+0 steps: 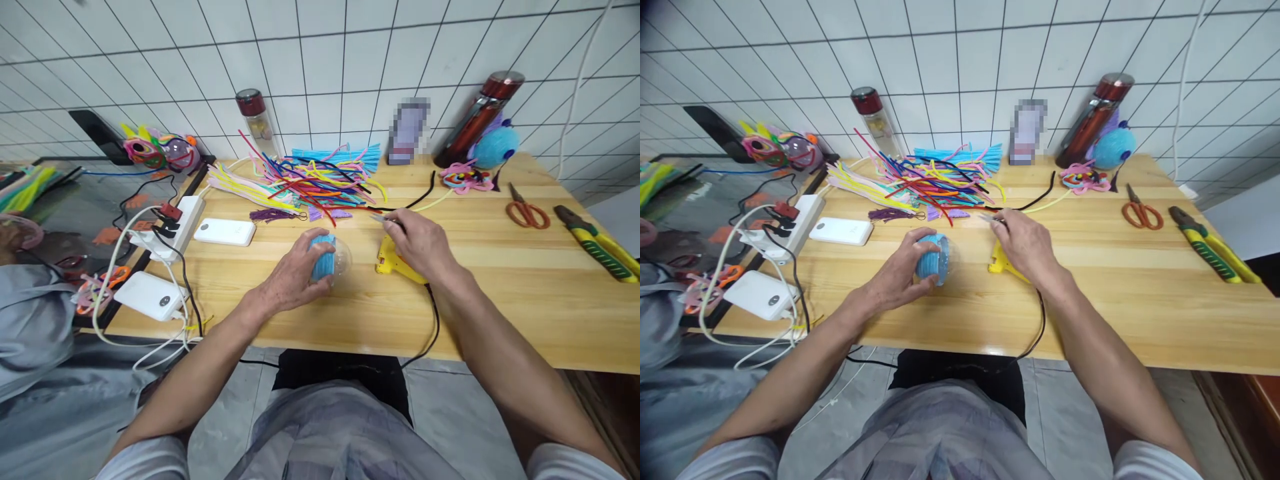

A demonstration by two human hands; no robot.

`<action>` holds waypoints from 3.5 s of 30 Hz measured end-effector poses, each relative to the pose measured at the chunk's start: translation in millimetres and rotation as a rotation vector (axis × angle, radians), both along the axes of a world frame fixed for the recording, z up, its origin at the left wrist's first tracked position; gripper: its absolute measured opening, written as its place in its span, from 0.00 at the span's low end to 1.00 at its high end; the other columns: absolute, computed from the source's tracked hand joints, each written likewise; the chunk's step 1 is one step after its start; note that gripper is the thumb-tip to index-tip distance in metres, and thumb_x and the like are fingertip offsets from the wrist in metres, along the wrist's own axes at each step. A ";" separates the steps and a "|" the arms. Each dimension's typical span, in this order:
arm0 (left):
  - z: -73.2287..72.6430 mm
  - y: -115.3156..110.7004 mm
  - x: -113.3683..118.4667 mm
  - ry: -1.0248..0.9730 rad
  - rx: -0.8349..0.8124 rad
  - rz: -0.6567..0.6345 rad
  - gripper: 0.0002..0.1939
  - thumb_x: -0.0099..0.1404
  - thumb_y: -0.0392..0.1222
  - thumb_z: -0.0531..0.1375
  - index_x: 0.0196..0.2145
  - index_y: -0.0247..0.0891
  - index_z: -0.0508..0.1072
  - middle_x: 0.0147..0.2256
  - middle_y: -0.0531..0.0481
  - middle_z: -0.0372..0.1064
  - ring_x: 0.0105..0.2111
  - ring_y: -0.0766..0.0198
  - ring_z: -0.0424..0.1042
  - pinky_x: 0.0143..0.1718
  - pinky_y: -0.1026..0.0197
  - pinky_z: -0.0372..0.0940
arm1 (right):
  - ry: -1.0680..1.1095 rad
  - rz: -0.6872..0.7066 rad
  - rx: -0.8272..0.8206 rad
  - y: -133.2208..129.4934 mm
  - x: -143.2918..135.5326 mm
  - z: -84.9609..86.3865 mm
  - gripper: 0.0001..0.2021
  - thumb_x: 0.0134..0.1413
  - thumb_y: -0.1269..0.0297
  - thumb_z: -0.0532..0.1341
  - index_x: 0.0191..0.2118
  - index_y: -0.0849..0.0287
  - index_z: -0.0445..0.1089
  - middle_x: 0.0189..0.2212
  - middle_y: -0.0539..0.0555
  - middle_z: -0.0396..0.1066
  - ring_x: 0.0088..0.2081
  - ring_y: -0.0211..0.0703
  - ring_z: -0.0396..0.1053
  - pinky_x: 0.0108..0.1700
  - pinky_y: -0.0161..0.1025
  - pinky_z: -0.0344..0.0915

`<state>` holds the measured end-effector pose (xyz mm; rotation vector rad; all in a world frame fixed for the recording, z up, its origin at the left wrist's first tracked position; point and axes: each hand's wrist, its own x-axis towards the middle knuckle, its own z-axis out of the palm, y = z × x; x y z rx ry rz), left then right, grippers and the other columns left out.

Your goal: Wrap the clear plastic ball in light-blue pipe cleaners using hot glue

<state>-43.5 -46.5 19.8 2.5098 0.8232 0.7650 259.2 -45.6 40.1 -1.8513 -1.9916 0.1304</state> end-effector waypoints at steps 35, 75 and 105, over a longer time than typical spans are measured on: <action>1.5 17.6 3.7 -0.068 -0.101 0.073 0.29 0.68 0.50 0.64 0.62 0.38 0.62 0.64 0.32 0.61 0.69 0.40 0.63 0.69 0.35 0.64 | 0.190 0.522 0.177 -22.1 -69.2 -50.3 0.44 0.62 0.56 0.70 0.77 0.54 0.49 0.72 0.71 0.60 0.73 0.69 0.61 0.71 0.71 0.65; -7.5 21.3 10.4 -0.066 -0.051 0.071 0.25 0.71 0.44 0.58 0.62 0.36 0.61 0.65 0.30 0.60 0.70 0.42 0.60 0.73 0.35 0.60 | 0.106 0.557 0.319 -29.3 -69.5 -40.0 0.29 0.69 0.60 0.64 0.71 0.46 0.58 0.67 0.68 0.64 0.67 0.67 0.67 0.60 0.68 0.73; -5.8 17.2 14.0 -0.011 -0.044 0.140 0.25 0.71 0.46 0.56 0.63 0.37 0.62 0.64 0.32 0.60 0.66 0.41 0.65 0.62 0.36 0.71 | 0.165 0.530 0.316 -29.2 -68.8 -41.6 0.30 0.70 0.59 0.66 0.72 0.48 0.57 0.66 0.66 0.65 0.68 0.60 0.65 0.64 0.63 0.71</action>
